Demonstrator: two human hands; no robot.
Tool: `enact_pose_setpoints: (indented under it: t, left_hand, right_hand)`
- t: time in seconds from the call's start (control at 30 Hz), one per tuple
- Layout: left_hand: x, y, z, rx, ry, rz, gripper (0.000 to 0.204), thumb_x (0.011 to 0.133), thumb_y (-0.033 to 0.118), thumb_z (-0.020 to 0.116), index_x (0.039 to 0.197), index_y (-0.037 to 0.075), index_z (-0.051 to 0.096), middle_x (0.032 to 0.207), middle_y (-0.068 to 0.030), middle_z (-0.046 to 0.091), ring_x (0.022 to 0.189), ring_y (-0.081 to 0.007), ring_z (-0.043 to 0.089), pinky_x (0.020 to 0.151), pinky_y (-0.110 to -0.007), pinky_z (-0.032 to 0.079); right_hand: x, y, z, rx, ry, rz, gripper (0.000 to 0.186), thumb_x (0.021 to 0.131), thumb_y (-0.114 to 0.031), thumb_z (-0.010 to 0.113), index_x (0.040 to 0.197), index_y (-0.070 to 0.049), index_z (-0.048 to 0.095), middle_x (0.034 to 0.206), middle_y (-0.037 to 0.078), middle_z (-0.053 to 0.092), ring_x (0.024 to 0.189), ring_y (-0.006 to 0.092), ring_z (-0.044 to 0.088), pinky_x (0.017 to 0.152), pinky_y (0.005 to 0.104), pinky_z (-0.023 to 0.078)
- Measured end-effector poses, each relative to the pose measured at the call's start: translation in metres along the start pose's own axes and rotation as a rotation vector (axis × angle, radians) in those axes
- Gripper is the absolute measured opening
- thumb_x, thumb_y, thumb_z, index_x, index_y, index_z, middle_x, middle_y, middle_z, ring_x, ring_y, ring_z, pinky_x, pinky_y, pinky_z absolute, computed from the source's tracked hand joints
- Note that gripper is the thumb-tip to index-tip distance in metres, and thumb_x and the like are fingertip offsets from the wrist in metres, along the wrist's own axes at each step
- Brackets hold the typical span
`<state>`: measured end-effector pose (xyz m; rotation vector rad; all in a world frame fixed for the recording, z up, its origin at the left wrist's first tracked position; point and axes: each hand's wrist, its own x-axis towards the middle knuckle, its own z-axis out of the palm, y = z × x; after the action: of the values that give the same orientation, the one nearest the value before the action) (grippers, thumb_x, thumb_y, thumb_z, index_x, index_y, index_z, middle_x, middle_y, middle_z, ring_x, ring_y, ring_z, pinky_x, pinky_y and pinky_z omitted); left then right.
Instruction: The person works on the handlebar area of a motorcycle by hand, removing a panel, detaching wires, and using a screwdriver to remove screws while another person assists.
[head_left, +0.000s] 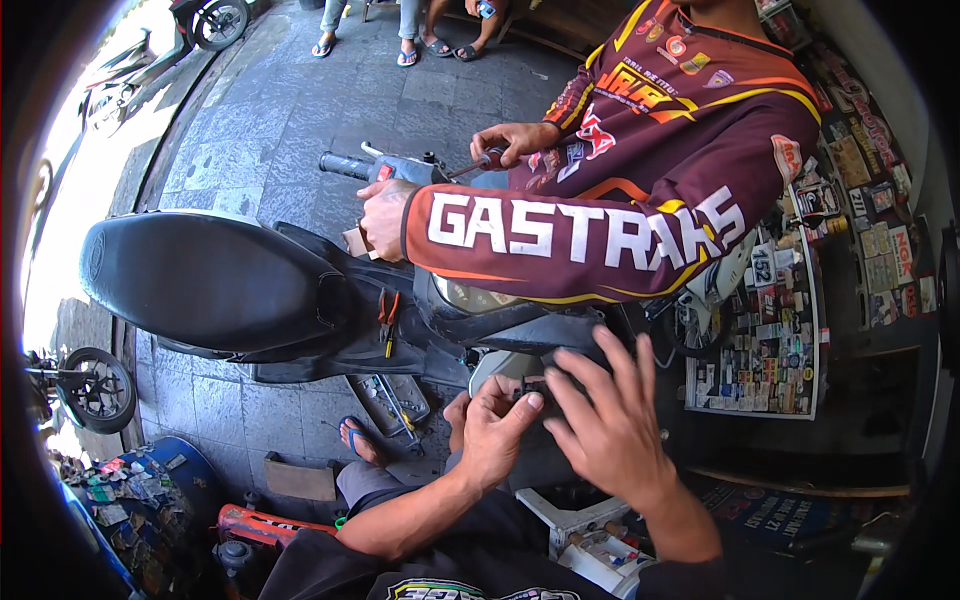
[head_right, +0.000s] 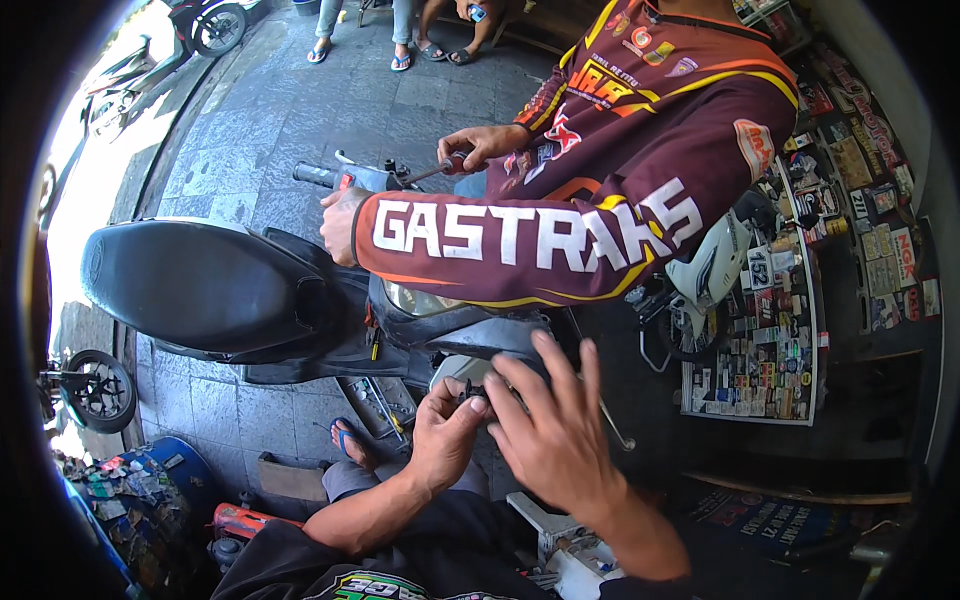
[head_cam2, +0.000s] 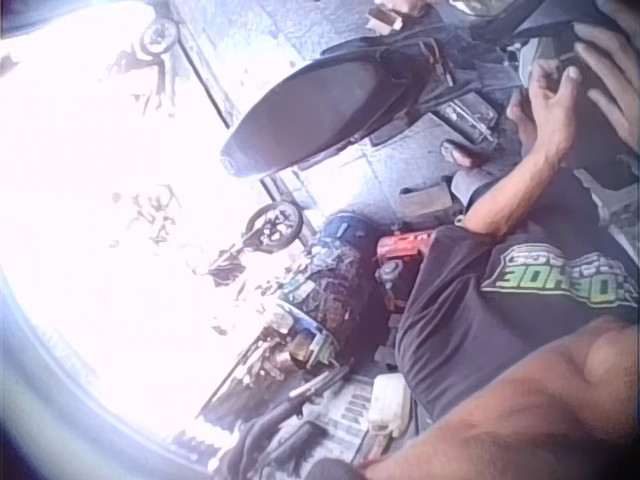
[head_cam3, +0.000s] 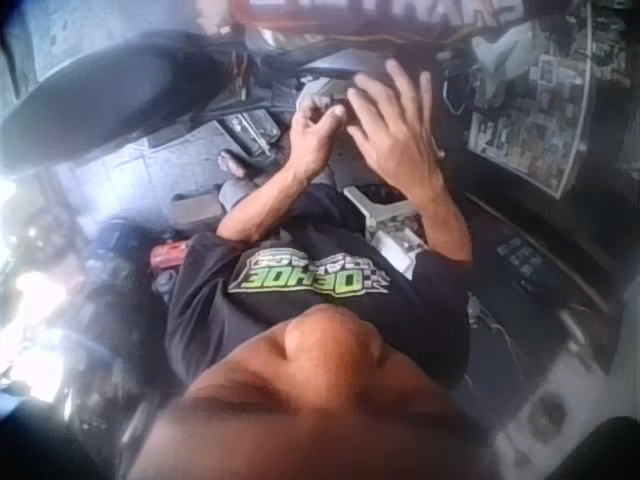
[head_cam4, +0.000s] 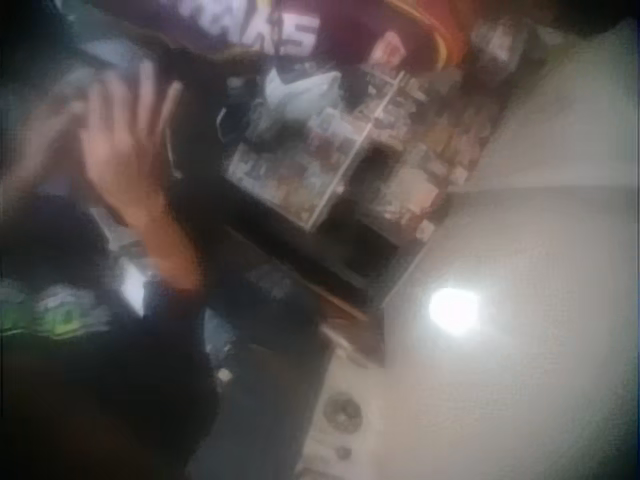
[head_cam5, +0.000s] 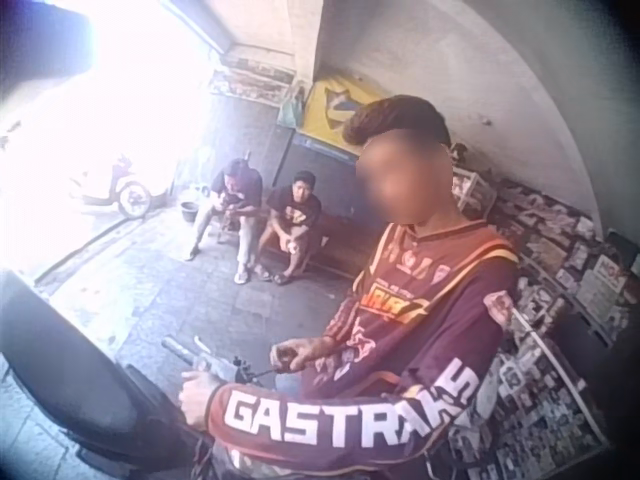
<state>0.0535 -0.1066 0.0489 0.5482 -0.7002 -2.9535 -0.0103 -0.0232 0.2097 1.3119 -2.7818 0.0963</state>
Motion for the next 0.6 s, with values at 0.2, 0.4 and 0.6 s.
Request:
enact_pose_setpoints:
  t: [0.2,0.4,0.6]
  left_hand:
    - [0.000,0.002,0.004,0.082,-0.012,-0.059,0.020,0.093,0.012,0.074,0.100,0.004,0.058,0.102,-0.0084,0.071,0.093,-0.0144,0.065,0.090,-0.032,0.053]
    - [0.004,0.026,0.007,0.219,-0.035,-0.119,0.021,0.093,0.015,0.075,0.092,0.004,0.057,0.091,-0.0026,0.067,0.082,-0.0081,0.062,0.071,-0.025,0.053]
    - [0.012,0.039,0.009,0.407,-0.134,-0.229,0.023,0.098,0.023,0.068,0.093,0.003,0.057,0.088,-0.0037,0.066,0.080,-0.0090,0.061,0.072,-0.025,0.053]
  right_hand:
    - [-0.058,-0.042,0.021,0.662,-0.056,0.746,0.059,0.082,-0.011,0.081,0.130,0.007,0.053,0.108,0.018,0.069,0.070,0.0239,0.073,0.065,0.0357,0.059]
    - [-0.052,-0.048,0.085,0.665,0.225,0.685,0.066,0.082,-0.012,0.082,0.136,0.005,0.046,0.102,0.017,0.072,0.077,0.0245,0.075,0.067,0.0352,0.059]
    - [-0.049,-0.055,0.113,0.662,0.506,0.780,0.053,0.082,-0.014,0.084,0.124,0.001,0.056,0.099,0.014,0.074,0.082,0.0253,0.075,0.070,0.0358,0.060]
